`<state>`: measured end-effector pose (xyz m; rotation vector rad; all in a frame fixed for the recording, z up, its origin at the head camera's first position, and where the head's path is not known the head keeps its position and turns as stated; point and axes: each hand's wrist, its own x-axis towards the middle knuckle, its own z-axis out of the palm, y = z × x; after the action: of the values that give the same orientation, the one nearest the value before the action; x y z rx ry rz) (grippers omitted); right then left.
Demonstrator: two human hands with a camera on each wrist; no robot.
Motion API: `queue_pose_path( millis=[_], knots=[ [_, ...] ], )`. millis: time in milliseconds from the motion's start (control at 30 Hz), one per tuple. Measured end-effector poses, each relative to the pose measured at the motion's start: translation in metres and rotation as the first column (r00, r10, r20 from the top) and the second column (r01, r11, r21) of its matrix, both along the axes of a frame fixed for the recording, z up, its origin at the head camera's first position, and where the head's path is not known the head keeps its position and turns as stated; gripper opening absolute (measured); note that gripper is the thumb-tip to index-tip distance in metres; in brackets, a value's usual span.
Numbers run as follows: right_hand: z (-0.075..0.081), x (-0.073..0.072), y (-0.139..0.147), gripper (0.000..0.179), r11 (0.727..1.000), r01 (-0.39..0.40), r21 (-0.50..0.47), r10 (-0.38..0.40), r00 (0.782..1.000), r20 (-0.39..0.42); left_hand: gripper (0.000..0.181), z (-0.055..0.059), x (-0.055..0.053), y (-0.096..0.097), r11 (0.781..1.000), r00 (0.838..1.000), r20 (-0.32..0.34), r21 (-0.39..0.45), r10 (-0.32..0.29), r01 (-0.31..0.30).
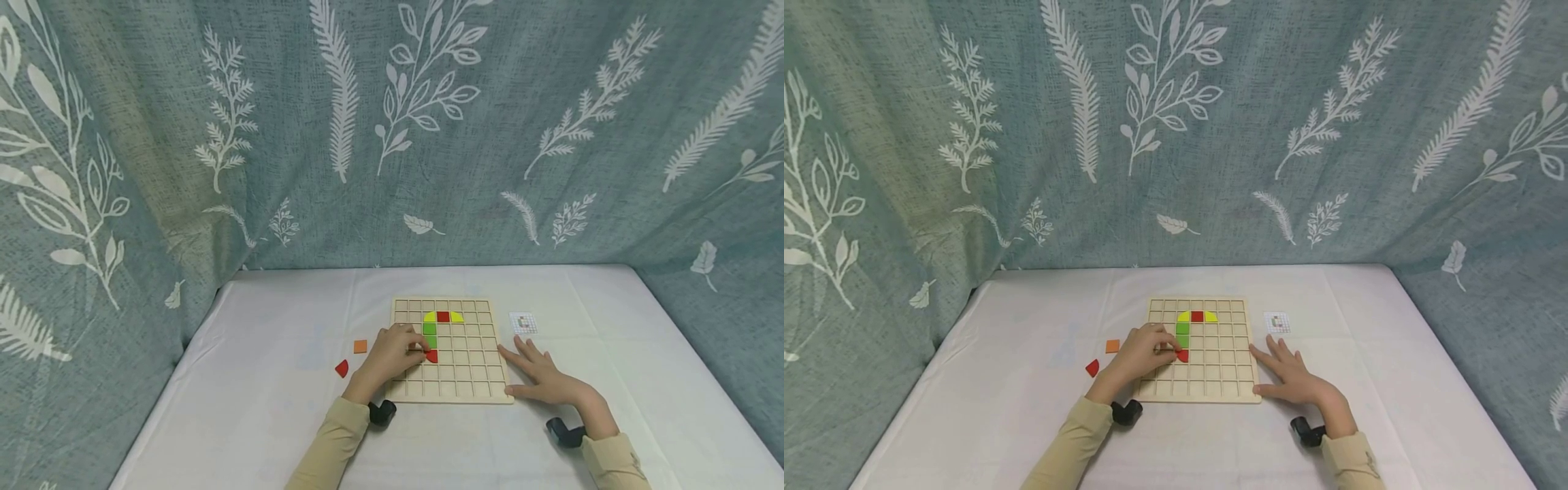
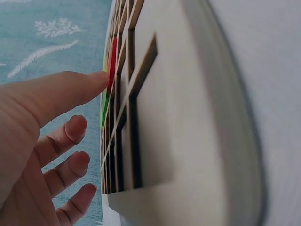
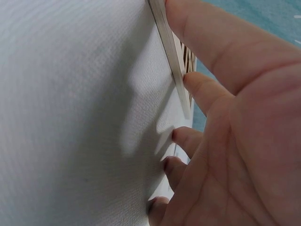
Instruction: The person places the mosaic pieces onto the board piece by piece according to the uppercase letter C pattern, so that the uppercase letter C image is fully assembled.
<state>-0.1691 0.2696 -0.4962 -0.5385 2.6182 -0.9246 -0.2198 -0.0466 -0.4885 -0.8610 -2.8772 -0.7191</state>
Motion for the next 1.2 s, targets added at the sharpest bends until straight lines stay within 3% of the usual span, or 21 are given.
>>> queue_pose_path(
  millis=[600, 833, 1200],
  knots=[
    [-0.001, -0.002, 0.002, 0.076, 1.000, -0.006, 0.006, 0.006, 1.000, -0.002, 0.011, 0.004, 0.003, -0.017, 0.999, 0.999, 0.045, 0.046, 0.026, -0.028],
    [-0.001, -0.002, 0.002, 0.076, 1.000, -0.004, 0.004, 0.004, 1.000, 0.000, 0.013, 0.006, 0.004, -0.029, 0.996, 0.998, -0.009, 0.064, 0.055, -0.054],
    [0.003, -0.001, 0.001, 0.075, 1.000, -0.017, -0.017, 0.017, 1.000, 0.005, 0.014, 0.003, 0.006, -0.052, 0.986, 0.988, 0.017, 0.065, 0.155, -0.156]
  ],
)
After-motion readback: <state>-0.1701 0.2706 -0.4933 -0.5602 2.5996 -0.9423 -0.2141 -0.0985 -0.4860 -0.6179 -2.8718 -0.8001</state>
